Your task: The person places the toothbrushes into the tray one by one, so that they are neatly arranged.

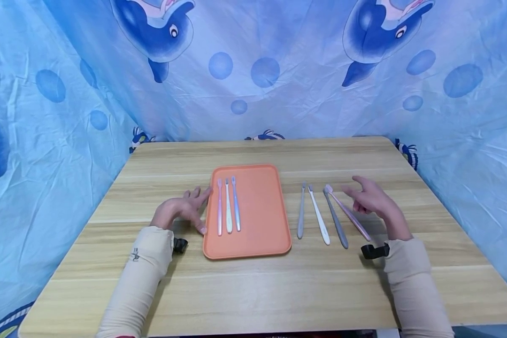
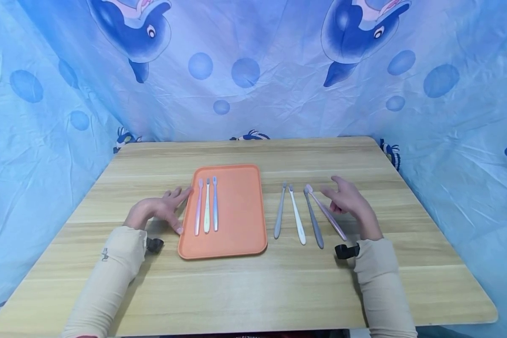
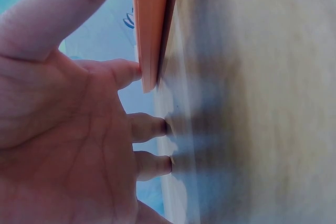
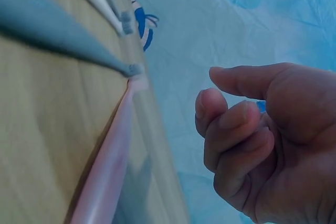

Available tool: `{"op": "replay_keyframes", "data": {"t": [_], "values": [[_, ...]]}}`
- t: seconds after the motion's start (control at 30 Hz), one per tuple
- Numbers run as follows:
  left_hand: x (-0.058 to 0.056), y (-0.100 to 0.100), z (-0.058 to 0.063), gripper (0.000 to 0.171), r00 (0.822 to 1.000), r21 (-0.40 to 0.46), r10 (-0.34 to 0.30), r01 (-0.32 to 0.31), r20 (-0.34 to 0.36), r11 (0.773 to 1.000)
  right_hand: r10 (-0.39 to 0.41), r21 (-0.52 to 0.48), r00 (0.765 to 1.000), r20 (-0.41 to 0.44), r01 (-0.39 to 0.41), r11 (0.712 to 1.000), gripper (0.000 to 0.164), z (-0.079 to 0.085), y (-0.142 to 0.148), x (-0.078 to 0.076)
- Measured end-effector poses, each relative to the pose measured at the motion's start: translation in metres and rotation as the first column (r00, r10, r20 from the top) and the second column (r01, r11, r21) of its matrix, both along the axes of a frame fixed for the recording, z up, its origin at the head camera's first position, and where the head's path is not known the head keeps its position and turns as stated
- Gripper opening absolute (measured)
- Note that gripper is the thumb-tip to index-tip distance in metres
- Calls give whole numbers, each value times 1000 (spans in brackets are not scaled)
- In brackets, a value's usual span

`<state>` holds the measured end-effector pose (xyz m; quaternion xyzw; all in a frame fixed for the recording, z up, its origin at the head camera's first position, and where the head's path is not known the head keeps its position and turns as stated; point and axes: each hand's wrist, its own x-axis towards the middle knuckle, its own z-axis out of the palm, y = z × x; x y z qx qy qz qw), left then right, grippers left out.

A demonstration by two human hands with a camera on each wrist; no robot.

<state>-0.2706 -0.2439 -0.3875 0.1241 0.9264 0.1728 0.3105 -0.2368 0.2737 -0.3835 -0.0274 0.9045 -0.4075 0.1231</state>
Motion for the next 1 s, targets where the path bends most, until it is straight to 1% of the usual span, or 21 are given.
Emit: {"op": "replay_keyframes", "data": {"t": [0.3,0.57,0.73,0.87,1.0], "values": [[0,1,0,146,1000,-8,2,-2,1,1000,35,38,999,39,-37,999,77,-12,10,5],[-1,0,-1,147,1000,-1,2,-2,5,1000,36,115,996,78,-45,992,78,-20,19,9],[0,0,0,147,1000,-2,4,-4,3,1000,65,170,994,90,-80,982,78,-24,23,14],[1,0,0,147,1000,0,6,-6,5,1000,97,163,990,101,-112,980,77,-27,25,18],[1,0,0,146,1000,1,8,-8,4,1000,99,147,986,133,-119,982,79,-29,27,21]]}}
